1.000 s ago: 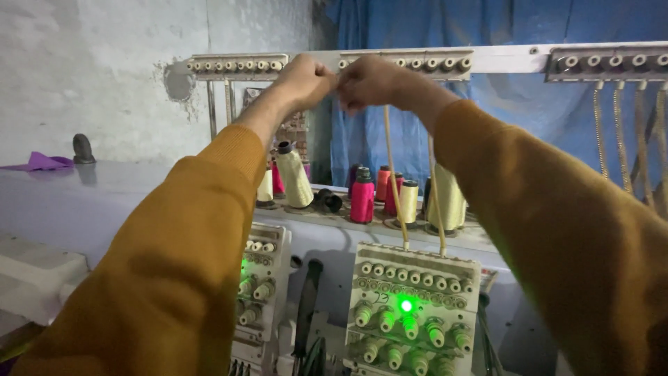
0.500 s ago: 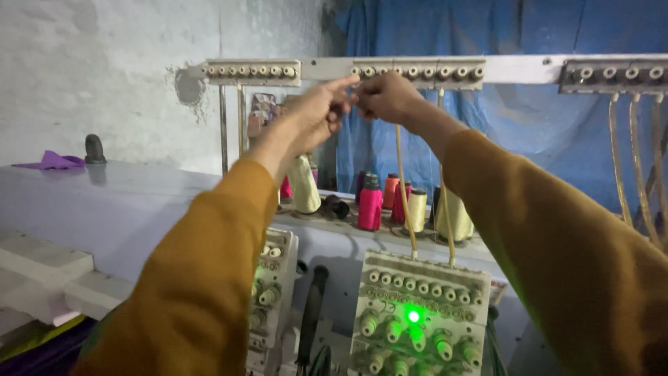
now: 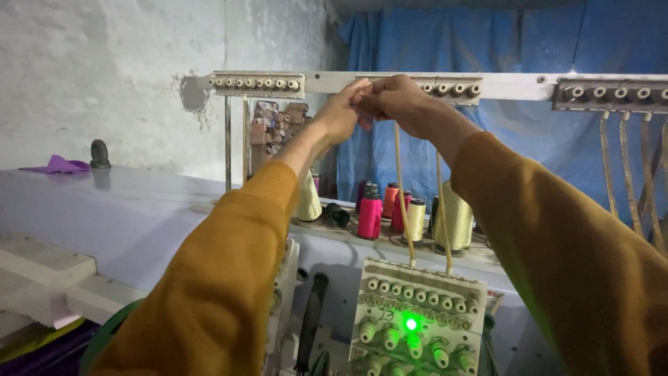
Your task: The person operates a multi-head industrial embroidery machine, replacing pink thread spools and threading the machine by hand.
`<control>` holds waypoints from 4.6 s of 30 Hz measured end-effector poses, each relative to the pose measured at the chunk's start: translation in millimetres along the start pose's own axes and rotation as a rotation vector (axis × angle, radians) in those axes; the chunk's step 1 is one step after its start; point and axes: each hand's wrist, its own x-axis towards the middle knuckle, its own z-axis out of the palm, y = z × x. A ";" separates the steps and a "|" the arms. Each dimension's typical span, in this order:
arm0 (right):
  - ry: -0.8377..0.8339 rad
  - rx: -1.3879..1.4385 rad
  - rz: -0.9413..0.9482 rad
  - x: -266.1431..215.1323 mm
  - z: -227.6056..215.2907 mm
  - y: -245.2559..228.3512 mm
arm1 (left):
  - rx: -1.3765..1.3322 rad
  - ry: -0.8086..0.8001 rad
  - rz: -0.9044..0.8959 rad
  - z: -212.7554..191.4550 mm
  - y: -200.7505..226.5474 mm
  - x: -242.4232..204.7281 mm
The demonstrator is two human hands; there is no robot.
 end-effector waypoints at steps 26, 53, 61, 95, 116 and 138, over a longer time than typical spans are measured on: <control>-0.063 -0.654 -0.267 39.2 7.1 70.2 | 0.342 -0.114 -0.467 36.5 -119.0 27.1; 0.060 -0.301 -0.101 53.6 7.2 78.3 | -0.634 0.345 -0.439 -34.0 -50.1 -19.0; 0.116 -0.329 -0.028 35.7 13.4 70.2 | -1.209 0.444 -0.315 -61.6 -53.5 -37.5; 0.154 -0.573 0.007 41.7 23.4 85.4 | -0.966 0.481 -0.217 -93.7 -60.6 -107.0; -0.179 -0.151 -0.221 -14.8 45.9 1.7 | -0.684 0.208 -0.210 -73.5 -21.4 -121.2; -0.109 0.677 0.247 -104.6 122.3 67.1 | -0.286 0.290 -0.630 -46.4 -50.5 -99.8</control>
